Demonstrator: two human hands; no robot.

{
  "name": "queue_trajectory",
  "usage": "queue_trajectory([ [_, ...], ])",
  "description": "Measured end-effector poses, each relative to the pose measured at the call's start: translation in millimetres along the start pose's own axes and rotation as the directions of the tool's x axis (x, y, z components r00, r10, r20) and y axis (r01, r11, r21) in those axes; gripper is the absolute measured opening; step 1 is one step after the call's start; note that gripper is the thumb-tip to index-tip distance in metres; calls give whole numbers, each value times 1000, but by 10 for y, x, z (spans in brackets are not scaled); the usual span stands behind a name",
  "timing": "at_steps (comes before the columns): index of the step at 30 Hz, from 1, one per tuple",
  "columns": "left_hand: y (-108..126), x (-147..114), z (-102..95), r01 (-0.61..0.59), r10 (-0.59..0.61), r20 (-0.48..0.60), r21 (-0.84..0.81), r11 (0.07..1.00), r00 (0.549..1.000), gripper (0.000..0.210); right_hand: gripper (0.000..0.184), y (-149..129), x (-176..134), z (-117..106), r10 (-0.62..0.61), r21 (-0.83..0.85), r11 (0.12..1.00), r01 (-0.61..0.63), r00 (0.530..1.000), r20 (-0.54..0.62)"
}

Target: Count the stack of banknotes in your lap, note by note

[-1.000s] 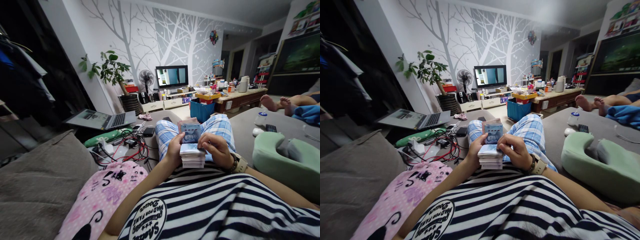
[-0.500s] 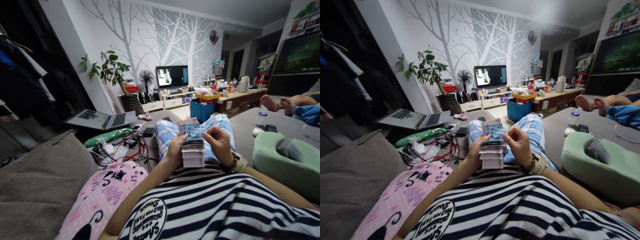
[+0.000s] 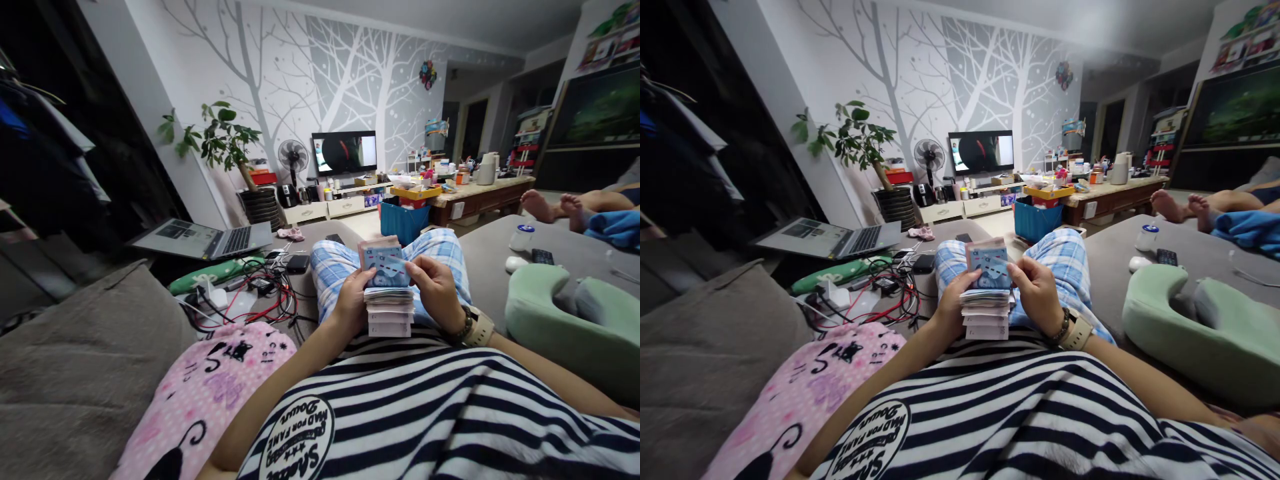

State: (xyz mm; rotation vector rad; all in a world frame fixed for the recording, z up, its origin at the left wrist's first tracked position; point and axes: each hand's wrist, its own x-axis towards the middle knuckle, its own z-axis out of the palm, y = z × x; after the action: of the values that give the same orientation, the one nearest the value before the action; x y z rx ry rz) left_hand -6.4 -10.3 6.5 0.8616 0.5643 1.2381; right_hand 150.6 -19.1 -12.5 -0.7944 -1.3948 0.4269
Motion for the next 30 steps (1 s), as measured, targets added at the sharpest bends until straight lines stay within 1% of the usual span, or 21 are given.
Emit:
queue_trajectory([
  [2, -6, 18, 1, 14, -14, -9, -19, 1000, 1000, 7, 40, -2, 0, -1, -11, -1, 1000, 11, 1000, 1],
  [7, -6, 58, 4, 61, -63, -24, -65, 996, 998, 12, 38, -8, -26, 1, -58, 2, 998, 58, 998, 16],
  [9, -4, 60, 5, 59, -60, -10, -65, 996, 998, 14, 36, -18, -43, -3, -76, 0, 997, 76, 997, 33],
  [13, -7, 47, -5, 0, 0, 39, -15, 1000, 999, 20, 31, -49, -72, -17, -117, -2, 993, 118, 989, 87],
  [14, -5, 42, -7, 7, -6, 49, -15, 1000, 999, 23, 30, -55, -76, -19, -125, -2, 992, 126, 987, 96],
  [16, 3, 29, -6, 62, -60, 53, -36, 997, 997, 27, 29, -58, -83, -23, -135, 0, 991, 136, 985, 109],
  [18, 21, 11, 5, 116, -114, 39, -64, 991, 993, 30, 25, -49, -89, -25, -147, 5, 989, 147, 982, 117],
  [21, 50, -15, 29, 147, -145, 27, -83, 986, 989, 32, 18, -23, -98, -31, -162, 4, 987, 163, 978, 134],
  [25, 69, -21, 47, 163, -162, 25, -85, 983, 987, 33, 18, -9, -109, -37, -174, 5, 984, 175, 973, 149],
  [30, 70, 12, 56, 156, -160, -30, -101, 983, 987, 26, 19, -27, -110, -41, -190, 9, 982, 191, 967, 172],
])
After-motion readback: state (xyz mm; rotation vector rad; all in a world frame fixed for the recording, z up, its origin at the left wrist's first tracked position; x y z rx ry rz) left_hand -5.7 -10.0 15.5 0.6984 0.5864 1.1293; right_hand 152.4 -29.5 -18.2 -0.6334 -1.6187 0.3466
